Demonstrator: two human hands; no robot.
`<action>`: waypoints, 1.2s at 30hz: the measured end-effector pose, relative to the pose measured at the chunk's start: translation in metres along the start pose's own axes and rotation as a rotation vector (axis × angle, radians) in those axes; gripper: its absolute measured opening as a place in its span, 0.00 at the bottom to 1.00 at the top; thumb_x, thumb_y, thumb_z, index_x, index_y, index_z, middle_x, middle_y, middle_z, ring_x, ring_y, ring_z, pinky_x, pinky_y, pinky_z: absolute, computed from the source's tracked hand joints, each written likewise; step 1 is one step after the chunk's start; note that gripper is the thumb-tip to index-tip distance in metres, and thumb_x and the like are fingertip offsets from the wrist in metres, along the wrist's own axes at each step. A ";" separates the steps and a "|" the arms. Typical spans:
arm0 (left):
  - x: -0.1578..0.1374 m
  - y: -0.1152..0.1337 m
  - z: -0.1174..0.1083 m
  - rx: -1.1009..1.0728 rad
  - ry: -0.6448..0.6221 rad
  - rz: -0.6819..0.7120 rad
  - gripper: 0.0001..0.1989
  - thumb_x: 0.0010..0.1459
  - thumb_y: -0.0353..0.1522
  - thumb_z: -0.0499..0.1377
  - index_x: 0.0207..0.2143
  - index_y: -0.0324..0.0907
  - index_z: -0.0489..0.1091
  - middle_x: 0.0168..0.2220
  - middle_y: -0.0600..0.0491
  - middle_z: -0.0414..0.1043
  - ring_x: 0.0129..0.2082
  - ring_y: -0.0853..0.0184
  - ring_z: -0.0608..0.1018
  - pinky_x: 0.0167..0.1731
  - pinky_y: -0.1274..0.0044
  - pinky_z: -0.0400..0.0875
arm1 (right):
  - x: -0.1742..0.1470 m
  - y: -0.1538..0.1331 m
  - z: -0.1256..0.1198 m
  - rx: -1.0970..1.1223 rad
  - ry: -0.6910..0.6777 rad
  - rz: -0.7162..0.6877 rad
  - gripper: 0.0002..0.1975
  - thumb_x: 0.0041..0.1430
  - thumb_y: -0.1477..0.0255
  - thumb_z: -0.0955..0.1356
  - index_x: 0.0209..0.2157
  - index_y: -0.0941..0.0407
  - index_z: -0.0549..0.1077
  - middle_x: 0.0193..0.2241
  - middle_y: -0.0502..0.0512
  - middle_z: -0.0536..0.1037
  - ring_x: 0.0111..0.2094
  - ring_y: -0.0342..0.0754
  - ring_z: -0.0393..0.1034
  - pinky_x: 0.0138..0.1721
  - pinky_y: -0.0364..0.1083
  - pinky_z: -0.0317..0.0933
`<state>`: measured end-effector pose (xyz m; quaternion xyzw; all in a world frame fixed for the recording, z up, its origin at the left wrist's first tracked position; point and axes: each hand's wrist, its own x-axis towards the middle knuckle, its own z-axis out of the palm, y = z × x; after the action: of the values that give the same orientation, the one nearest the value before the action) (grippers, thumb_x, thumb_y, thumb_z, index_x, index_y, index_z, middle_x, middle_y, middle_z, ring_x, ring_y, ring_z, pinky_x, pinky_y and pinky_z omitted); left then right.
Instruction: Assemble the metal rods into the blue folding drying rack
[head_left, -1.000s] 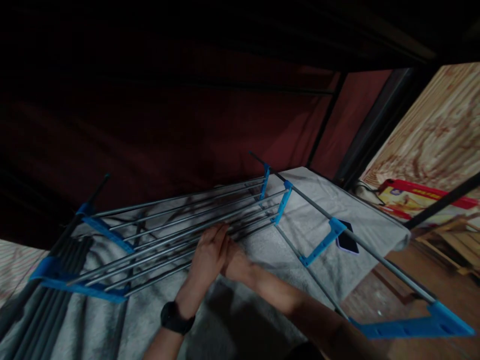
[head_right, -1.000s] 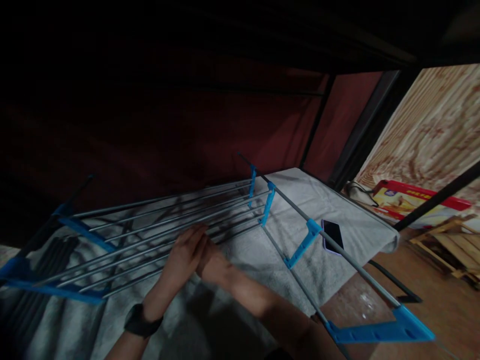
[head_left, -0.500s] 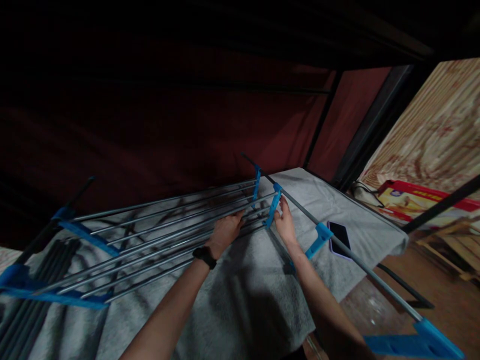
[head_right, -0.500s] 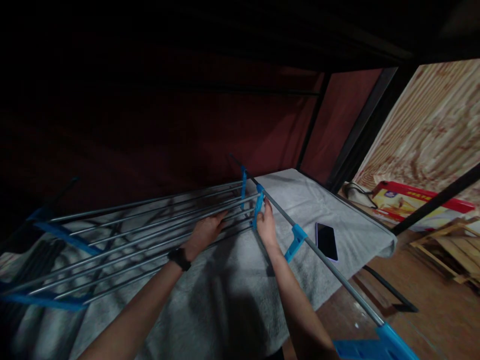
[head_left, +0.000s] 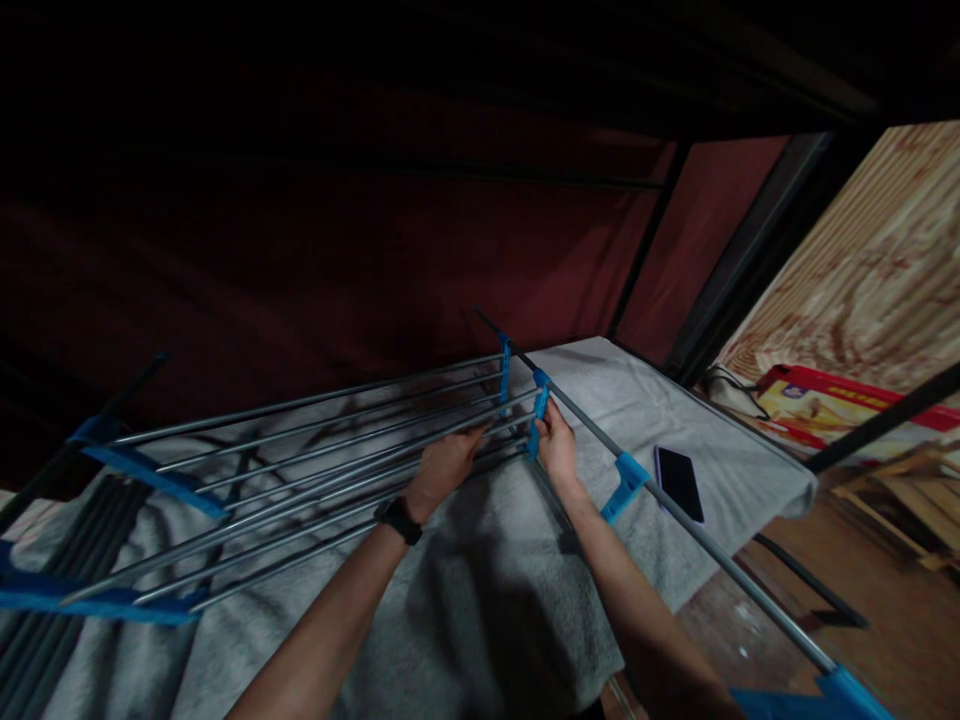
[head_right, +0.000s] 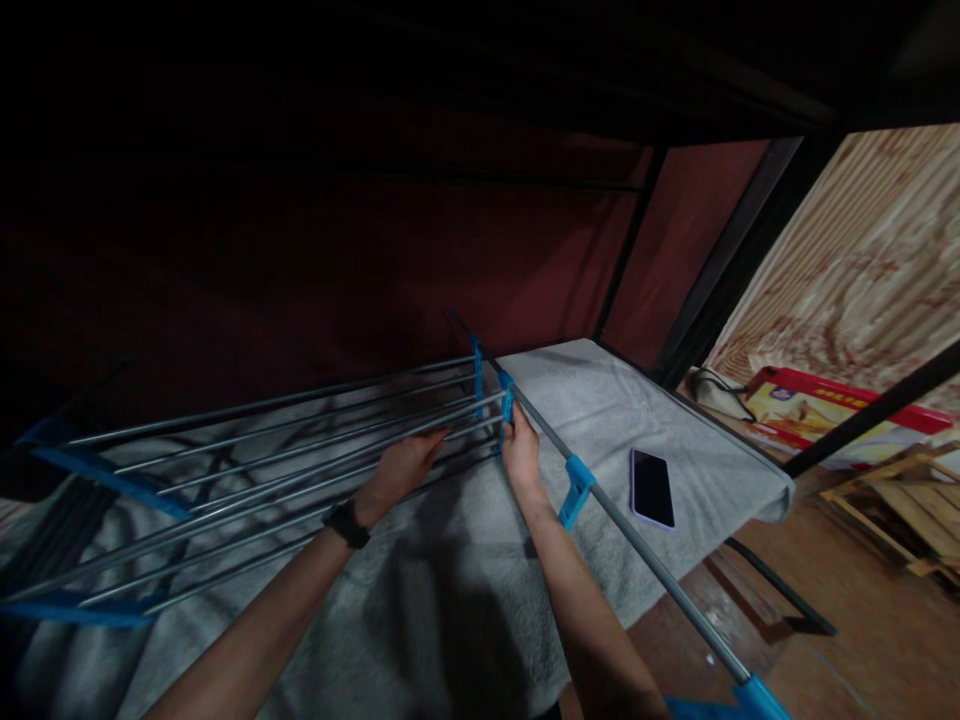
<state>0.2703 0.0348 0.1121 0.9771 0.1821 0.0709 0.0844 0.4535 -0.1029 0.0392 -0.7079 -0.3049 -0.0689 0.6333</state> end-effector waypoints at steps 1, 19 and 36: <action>-0.001 -0.001 0.000 0.002 0.002 0.002 0.23 0.76 0.36 0.48 0.69 0.53 0.66 0.53 0.46 0.82 0.51 0.59 0.85 0.50 0.70 0.78 | 0.000 -0.001 0.001 -0.005 0.004 0.005 0.31 0.61 0.71 0.66 0.66 0.52 0.71 0.61 0.57 0.79 0.64 0.56 0.72 0.69 0.59 0.61; -0.002 0.000 -0.002 0.046 -0.018 0.010 0.23 0.76 0.33 0.46 0.68 0.52 0.67 0.50 0.45 0.83 0.47 0.58 0.85 0.46 0.70 0.79 | -0.002 -0.006 -0.001 -0.075 -0.005 -0.013 0.27 0.63 0.69 0.65 0.63 0.51 0.74 0.53 0.57 0.84 0.54 0.56 0.79 0.62 0.59 0.69; -0.002 0.002 -0.004 0.064 0.018 0.025 0.27 0.71 0.27 0.51 0.68 0.52 0.67 0.56 0.45 0.81 0.53 0.60 0.84 0.54 0.70 0.78 | 0.000 0.000 0.000 -0.057 -0.026 0.008 0.27 0.63 0.68 0.65 0.64 0.52 0.74 0.55 0.59 0.83 0.55 0.57 0.80 0.61 0.58 0.70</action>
<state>0.2687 0.0327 0.1158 0.9808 0.1726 0.0749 0.0505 0.4537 -0.1033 0.0389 -0.7276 -0.3080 -0.0659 0.6094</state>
